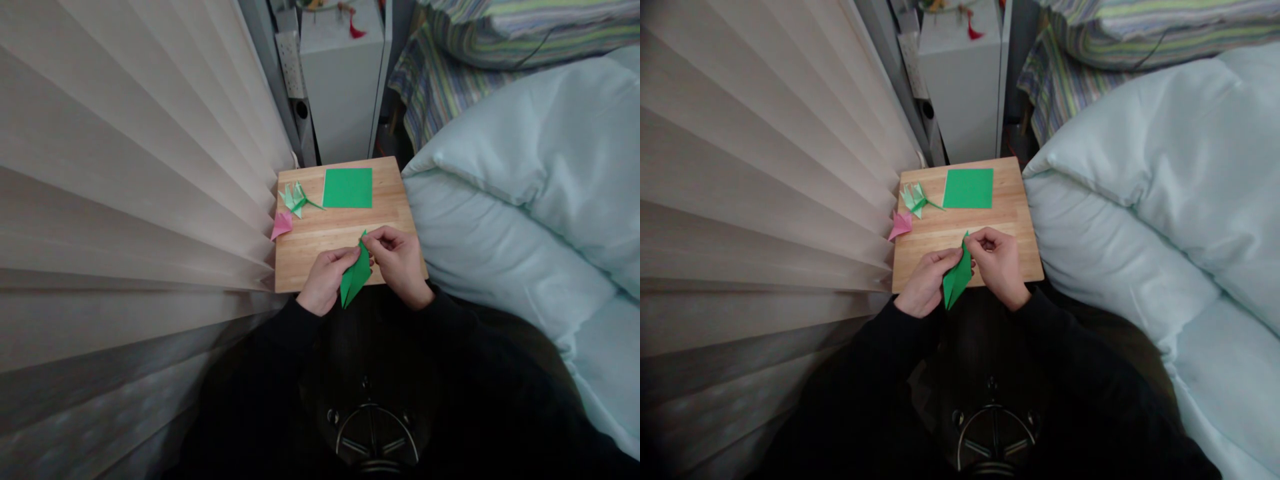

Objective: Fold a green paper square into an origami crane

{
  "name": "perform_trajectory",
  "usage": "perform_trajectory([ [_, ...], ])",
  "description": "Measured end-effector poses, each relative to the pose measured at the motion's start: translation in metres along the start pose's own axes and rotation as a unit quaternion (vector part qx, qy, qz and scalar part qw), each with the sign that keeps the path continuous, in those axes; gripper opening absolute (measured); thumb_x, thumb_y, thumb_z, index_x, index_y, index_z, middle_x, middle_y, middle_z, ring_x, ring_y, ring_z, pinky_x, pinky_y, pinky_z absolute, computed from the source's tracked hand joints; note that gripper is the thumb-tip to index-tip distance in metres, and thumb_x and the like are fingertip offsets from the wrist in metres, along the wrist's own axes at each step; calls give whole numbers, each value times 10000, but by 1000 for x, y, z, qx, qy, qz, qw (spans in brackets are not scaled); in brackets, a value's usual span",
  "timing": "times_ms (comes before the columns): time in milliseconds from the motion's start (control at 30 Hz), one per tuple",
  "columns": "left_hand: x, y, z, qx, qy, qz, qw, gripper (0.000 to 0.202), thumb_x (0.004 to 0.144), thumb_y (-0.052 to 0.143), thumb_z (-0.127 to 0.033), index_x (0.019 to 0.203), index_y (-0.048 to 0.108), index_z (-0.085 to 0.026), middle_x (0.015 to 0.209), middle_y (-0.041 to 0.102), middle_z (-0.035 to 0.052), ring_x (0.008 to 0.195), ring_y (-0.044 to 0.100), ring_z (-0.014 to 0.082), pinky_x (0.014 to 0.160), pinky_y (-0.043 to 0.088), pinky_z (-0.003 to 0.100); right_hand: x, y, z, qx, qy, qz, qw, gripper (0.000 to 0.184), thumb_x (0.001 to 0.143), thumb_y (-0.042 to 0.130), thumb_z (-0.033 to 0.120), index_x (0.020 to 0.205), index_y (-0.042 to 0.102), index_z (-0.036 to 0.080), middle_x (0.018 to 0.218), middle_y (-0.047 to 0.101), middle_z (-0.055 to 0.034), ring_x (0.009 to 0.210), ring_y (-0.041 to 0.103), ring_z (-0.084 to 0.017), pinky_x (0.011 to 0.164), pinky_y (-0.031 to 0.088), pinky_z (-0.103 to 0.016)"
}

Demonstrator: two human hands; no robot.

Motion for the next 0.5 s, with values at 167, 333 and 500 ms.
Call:
perform_trajectory([
  [167,0,-4,-11,63,71,-22,995,324,741,843,-477,732,786,-158,698,744,53,669,692,179,672,523,294,0,0,-2,12,19,-7,1000,214,773,733,360,645,644,215,553,588,29,480,516,-108,447,460,-254],
  [333,-1,-5,-17,115,116,-19,986,282,823,776,-452,752,793,-180,692,741,37,689,698,184,680,530,295,1,4,-8,59,46,2,997,231,746,752,373,638,624,214,520,521,52,454,448,-91,432,424,-247],
  [500,-1,-7,-21,135,137,-25,981,297,841,759,-461,757,792,-178,717,750,46,708,695,190,674,527,293,-1,8,-6,77,59,26,995,267,741,780,426,671,637,212,546,531,50,469,453,-87,442,412,-240],
])
Point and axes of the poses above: each hand's wrist, its own x-axis towards the middle knuckle, its own y-axis out of the palm, z = x × y, the point moved 10 cm from there along x, towards the middle knuckle
